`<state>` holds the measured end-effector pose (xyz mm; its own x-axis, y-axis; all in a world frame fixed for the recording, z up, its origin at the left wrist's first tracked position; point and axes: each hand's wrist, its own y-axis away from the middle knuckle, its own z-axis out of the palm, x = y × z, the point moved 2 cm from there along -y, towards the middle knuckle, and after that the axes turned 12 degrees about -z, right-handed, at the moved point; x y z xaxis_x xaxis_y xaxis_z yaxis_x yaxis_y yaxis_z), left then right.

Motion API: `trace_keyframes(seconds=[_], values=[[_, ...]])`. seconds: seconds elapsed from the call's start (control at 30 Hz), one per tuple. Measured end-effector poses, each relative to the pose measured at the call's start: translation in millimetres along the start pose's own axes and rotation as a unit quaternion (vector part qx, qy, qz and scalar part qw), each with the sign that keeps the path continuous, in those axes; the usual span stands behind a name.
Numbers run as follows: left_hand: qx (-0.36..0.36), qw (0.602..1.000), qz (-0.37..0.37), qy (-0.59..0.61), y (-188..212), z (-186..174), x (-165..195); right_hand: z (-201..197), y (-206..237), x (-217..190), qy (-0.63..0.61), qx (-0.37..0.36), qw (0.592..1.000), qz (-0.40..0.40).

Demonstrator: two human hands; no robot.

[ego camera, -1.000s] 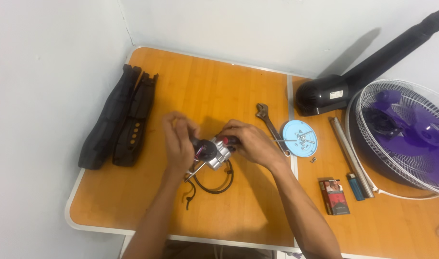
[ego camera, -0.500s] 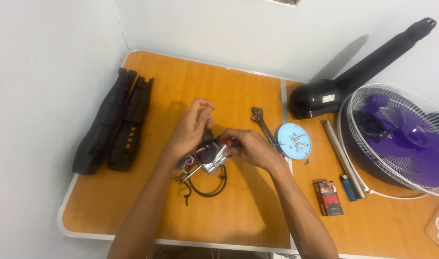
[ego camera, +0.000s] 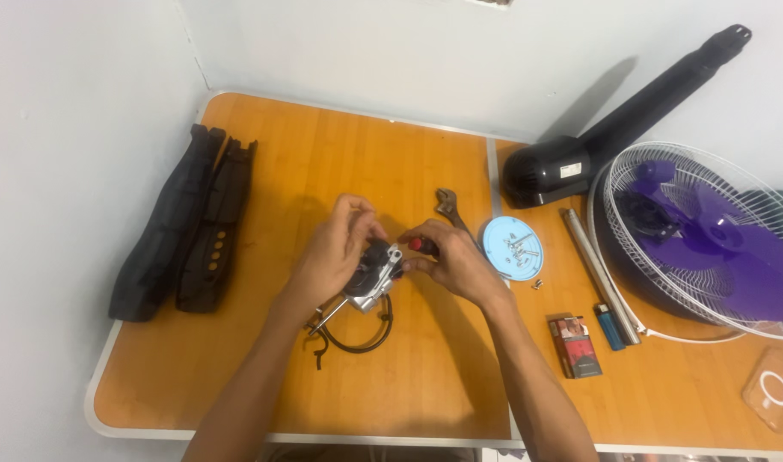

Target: The person works on a small electric motor at a table, holding the motor with one hand while using a screwdriver to loosen and tighten its screws and picking up small screws from the table. They manipulate the motor's wiring and a black component, then lift and reposition the motor assembly with both hands.

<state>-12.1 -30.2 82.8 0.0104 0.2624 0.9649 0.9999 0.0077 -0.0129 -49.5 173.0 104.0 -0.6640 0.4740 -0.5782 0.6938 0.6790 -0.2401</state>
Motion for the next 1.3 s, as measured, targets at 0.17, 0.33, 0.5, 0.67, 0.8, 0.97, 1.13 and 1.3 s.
trace_keyframes(seconds=[0.17,0.33,0.5,0.67,0.8,0.97,1.13,1.3], values=[[0.006,1.000,-0.008,-0.008,-4.5,-1.8,-4.9,6.4,-3.1,4.0,-0.004,-0.002,1.000,0.005],[0.034,0.999,0.017,-0.007,-2.4,-0.4,-9.1,8.6,-7.8,2.1,-0.021,-0.017,1.000,0.015],[0.033,0.999,-0.017,-0.014,-2.6,-0.2,-10.3,1.9,-9.6,-5.3,0.016,-0.043,0.999,0.016],[0.041,0.999,0.021,-0.015,-0.4,-2.8,-6.5,1.4,-5.0,-4.4,-0.024,-0.035,0.999,0.008],[0.027,0.999,-0.025,-0.016,-2.2,-1.3,-5.9,4.5,-3.1,-1.6,0.022,-0.037,0.998,-0.051],[0.023,0.999,-0.025,0.000,-3.6,0.5,-4.4,4.7,-2.6,-2.1,0.060,-0.020,0.997,-0.046],[0.021,1.000,-0.015,-0.006,-3.4,-0.3,-2.4,0.3,-4.2,-5.3,0.084,-0.024,0.994,-0.066],[0.022,1.000,-0.019,-0.003,-2.7,-0.4,-1.1,-0.4,-5.0,-5.5,0.117,-0.035,0.991,-0.051]])
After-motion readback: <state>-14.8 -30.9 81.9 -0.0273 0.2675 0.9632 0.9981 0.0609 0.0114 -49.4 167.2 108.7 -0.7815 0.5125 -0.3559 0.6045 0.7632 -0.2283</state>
